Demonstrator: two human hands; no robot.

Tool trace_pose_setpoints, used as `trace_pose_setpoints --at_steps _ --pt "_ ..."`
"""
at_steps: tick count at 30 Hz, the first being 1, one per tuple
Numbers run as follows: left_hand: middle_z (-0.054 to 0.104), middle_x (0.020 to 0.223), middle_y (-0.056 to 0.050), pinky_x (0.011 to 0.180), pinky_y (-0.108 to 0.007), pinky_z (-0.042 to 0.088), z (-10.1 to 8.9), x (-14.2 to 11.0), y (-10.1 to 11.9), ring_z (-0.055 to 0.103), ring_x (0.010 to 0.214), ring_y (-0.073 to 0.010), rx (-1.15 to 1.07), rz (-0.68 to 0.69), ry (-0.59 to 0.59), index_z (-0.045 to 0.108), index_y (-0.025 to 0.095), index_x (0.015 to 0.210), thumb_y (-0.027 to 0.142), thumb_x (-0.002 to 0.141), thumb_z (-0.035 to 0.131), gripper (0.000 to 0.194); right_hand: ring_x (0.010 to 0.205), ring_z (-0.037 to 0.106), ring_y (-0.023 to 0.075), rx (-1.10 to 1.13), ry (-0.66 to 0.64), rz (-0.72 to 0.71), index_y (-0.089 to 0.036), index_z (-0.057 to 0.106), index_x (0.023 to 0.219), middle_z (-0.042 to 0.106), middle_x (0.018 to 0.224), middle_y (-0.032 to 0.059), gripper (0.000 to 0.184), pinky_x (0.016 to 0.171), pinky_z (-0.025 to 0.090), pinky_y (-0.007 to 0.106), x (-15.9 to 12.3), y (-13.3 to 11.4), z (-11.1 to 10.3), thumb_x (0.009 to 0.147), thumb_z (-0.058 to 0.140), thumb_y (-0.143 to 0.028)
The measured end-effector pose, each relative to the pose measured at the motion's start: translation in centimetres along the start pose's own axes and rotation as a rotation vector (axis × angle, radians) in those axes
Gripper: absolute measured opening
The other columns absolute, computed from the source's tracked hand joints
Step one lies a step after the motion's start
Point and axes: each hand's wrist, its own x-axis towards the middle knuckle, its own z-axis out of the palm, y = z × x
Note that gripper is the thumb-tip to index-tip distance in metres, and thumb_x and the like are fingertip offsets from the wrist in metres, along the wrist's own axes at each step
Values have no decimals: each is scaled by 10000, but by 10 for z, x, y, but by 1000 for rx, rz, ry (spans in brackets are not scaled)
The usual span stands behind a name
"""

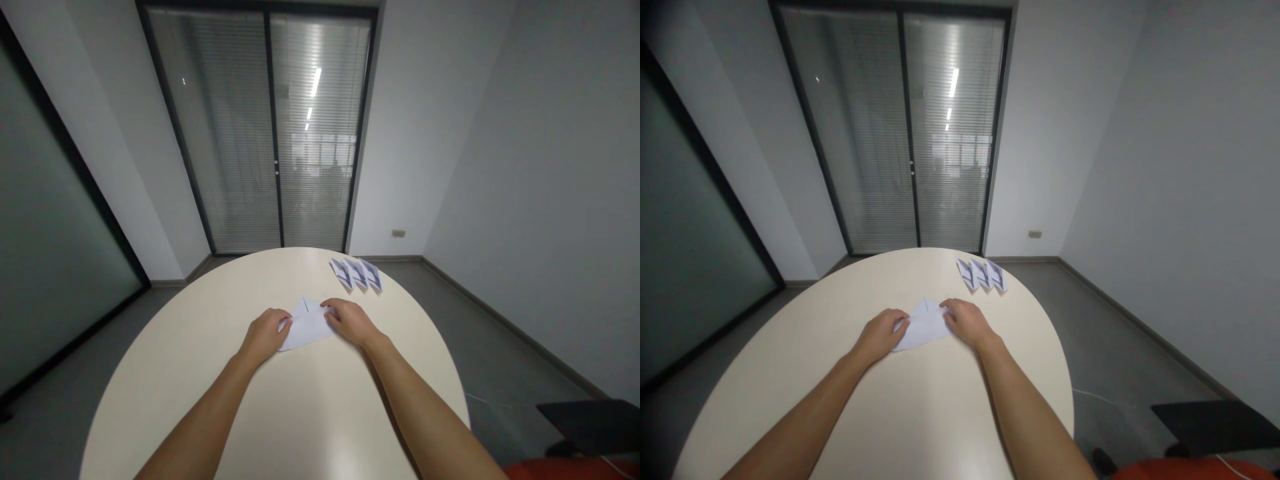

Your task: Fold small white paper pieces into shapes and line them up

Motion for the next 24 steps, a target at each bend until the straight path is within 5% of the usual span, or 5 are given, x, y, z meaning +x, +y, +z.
trace_pose_setpoints --at_steps 6,11,15,24 --pt "731 1122 -69 958 -349 493 -1 -1 4 631 1082 -226 31 -1 26 717 190 1082 196 931 533 238 1143 631 222 -13 9 -11 -207 664 1237 700 1228 78 351 980 456 317 1 6 5 918 526 -160" --pt "681 1281 -71 1040 -373 452 -2 -2 17 574 1198 -239 121 136 72 729 204 1111 98 908 514 313 1136 619 210 -6 19 -48 -185 667 1221 694 1192 92 353 991 452 311 1 8 8 904 526 -117" --pt "728 1195 -75 1026 -409 457 4 -6 37 621 1122 -246 116 182 36 718 209 1160 225 988 470 302 1125 618 202 12 30 -57 -187 685 1186 689 1174 83 342 985 456 303 1 8 8 897 528 -92" --pt "594 1435 -109 1109 -439 404 17 -12 47 522 1307 -276 140 201 -59 630 184 1342 400 1036 380 450 1189 559 251 -97 77 -86 -196 736 1118 669 1247 109 303 1042 422 398 5 0 7 888 567 -91"
